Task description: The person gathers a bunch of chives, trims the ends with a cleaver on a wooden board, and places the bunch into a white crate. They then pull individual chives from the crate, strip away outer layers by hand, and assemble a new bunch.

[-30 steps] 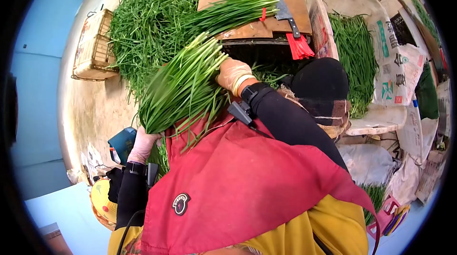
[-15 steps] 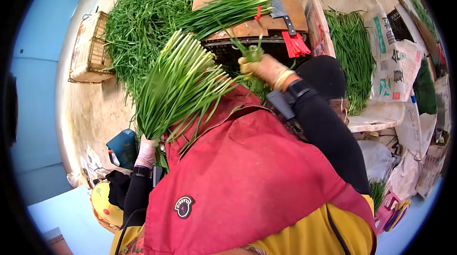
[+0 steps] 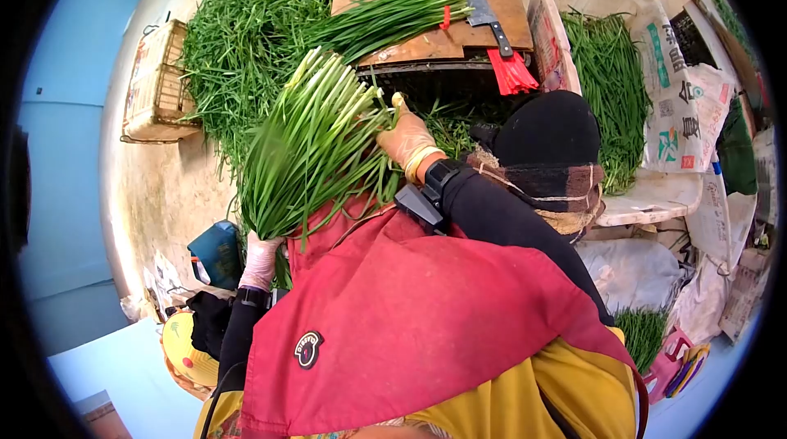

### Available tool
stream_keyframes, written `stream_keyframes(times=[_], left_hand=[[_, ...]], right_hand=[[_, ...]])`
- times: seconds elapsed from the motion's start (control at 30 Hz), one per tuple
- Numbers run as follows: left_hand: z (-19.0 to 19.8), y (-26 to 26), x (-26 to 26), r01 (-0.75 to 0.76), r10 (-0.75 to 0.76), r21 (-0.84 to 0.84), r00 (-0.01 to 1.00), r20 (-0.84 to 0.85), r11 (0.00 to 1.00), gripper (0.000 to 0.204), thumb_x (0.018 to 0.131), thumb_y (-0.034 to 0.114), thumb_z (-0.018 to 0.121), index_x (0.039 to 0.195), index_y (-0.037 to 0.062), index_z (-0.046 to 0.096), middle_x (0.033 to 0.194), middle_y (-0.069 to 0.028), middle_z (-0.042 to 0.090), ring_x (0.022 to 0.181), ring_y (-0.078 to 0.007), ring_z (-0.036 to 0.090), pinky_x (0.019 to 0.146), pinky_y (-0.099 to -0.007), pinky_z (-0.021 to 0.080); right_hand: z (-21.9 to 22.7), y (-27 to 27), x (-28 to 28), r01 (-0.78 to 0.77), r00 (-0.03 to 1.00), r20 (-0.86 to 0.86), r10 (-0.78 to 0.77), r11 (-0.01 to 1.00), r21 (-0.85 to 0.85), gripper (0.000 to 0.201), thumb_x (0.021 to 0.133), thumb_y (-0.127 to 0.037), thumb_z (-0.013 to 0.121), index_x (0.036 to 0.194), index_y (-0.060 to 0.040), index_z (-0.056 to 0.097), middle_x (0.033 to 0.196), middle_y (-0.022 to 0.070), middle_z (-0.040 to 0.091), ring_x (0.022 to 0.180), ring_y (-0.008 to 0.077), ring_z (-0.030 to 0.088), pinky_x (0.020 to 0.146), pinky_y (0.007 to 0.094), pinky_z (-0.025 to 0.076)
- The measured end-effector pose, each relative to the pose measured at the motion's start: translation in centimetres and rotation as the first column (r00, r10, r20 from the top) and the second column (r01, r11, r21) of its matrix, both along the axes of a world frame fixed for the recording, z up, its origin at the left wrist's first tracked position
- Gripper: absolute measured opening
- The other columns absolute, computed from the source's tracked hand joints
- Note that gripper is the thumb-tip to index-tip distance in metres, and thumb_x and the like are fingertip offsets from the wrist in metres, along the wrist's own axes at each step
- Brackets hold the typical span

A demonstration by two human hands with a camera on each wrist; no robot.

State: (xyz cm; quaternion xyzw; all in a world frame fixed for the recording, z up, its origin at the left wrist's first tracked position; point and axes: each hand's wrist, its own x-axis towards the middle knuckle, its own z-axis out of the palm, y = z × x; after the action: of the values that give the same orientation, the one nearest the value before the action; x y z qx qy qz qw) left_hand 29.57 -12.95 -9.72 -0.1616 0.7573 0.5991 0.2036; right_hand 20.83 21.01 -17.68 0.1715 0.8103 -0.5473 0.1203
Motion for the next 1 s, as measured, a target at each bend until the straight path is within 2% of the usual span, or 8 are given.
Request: stream_keyframes(times=[0.13, 0.3, 0.47, 0.63, 0.73, 0.8, 0.87, 1.0], left_hand=[[0.0, 0.2, 0.1, -0.033, 0.036, 0.047, 0.997, -0.066, 0.998, 0.024, 0.077, -0.007, 0.057, 0.099, 0.0008, 0.063, 0.081, -0.0058, 0.065, 0.056, -0.0135, 0.057, 0.048, -0.0257, 0.045], [-0.1, -3.3, -0.7, -0.013, -0.002, 0.1, 0.988, 0.152, 0.995, 0.031, 0.077, -0.005, 0.056, 0.106, 0.0026, 0.06, 0.087, -0.0054, 0.064, 0.065, -0.0134, 0.058, 0.05, -0.0247, 0.045], [-3.3, -8.7, -2.6, 0.032, -0.109, 0.271, 0.956, 0.271, 0.962, 0.045, 0.074, -0.005, 0.056, 0.118, 0.0022, 0.055, 0.093, -0.0083, 0.063, 0.073, -0.0164, 0.058, 0.05, -0.0263, 0.047], [-4.2, -10.6, -4.4, 0.16, -0.213, 0.21, 0.943, 0.256, 0.964, 0.043, 0.074, -0.004, 0.058, 0.117, 0.0017, 0.056, 0.098, -0.0081, 0.065, 0.08, -0.0173, 0.061, 0.059, -0.0272, 0.049], [-2.5, -9.3, -4.9, 0.187, -0.202, 0.082, 0.948, 0.244, 0.979, 0.042, 0.074, -0.004, 0.059, 0.115, 0.0003, 0.057, 0.097, -0.0077, 0.066, 0.078, -0.0182, 0.062, 0.066, -0.0272, 0.051], [-1.4, -8.1, -5.3, 0.187, -0.184, 0.011, 0.958, 0.222, 0.982, 0.042, 0.073, -0.006, 0.06, 0.115, 0.0006, 0.058, 0.096, -0.008, 0.065, 0.075, -0.0178, 0.062, 0.059, -0.0274, 0.05], [-0.9, -7.4, -5.5, 0.152, -0.167, 0.073, 0.943, 0.288, 0.986, 0.043, 0.073, -0.007, 0.061, 0.114, 0.0015, 0.058, 0.096, -0.0078, 0.065, 0.073, -0.0164, 0.061, 0.05, -0.0273, 0.046], [-1.7, -7.1, -5.5, 0.206, -0.241, 0.151, 0.931, 0.275, 0.967, 0.037, 0.076, -0.004, 0.062, 0.112, 0.0027, 0.06, 0.094, -0.0068, 0.064, 0.073, -0.0155, 0.06, 0.046, -0.0261, 0.044]], right_hand=[[-1.3, 2.9, -1.8, 0.04, 0.999, -0.029, -0.038, 0.997, 0.06, 0.034, 0.081, -0.02, 0.059, 0.11, -0.0025, 0.064, 0.089, 0.0234, 0.068, 0.082, 0.0338, 0.067, 0.077, 0.0387, 0.052], [-0.7, 11.8, -4.4, 0.032, 0.997, -0.053, -0.056, 0.925, -0.378, 0.02, 0.08, -0.014, 0.057, 0.078, -0.0042, 0.074, 0.075, 0.0092, 0.068, 0.062, 0.017, 0.06, 0.059, 0.03, 0.048], [1.8, 7.9, -3.8, -0.076, 0.989, -0.018, 0.144, 0.405, -0.911, 0.035, 0.08, -0.006, 0.064, 0.113, 0.003, 0.062, 0.093, 0.011, 0.067, 0.078, 0.0187, 0.066, 0.071, 0.0308, 0.055], [0.5, 1.5, -2.9, -0.347, 0.92, -0.276, 0.279, 0.251, -0.903, 0.056, 0.082, -0.021, 0.074, 0.13, -0.0039, 0.052, 0.117, 0.0104, 0.063, 0.102, 0.0161, 0.061, 0.094, 0.0303, 0.047], [4.5, 0.8, -0.9, -0.235, 0.923, -0.196, 0.332, 0.082, -0.968, 0.051, 0.08, -0.014, 0.076, 0.126, -0.007, 0.055, 0.105, 0.0021, 0.063, 0.088, 0.012, 0.061, 0.076, 0.0277, 0.052], [6.1, 1.1, -0.7, -0.252, 0.895, -0.155, 0.418, 0.189, -0.949, 0.054, 0.082, -0.006, 0.071, 0.132, -0.0094, 0.051, 0.091, 0.0045, 0.062, 0.074, 0.0128, 0.059, 0.066, 0.0278, 0.051], [5.5, 1.0, -0.5, -0.281, 0.885, -0.258, 0.388, 0.004, -0.96, 0.052, 0.079, -0.008, 0.072, 0.127, -0.0009, 0.053, 0.084, 0.0065, 0.062, 0.068, 0.0122, 0.058, 0.054, 0.0251, 0.047], [7.2, 3.9, -0.5, -0.284, 0.905, -0.183, 0.385, 0.223, -0.933, 0.047, 0.084, -0.005, 0.063, 0.13, -0.0009, 0.051, 0.073, 0.0019, 0.055, 0.059, 0.0085, 0.048, 0.053, 0.023, 0.039]])
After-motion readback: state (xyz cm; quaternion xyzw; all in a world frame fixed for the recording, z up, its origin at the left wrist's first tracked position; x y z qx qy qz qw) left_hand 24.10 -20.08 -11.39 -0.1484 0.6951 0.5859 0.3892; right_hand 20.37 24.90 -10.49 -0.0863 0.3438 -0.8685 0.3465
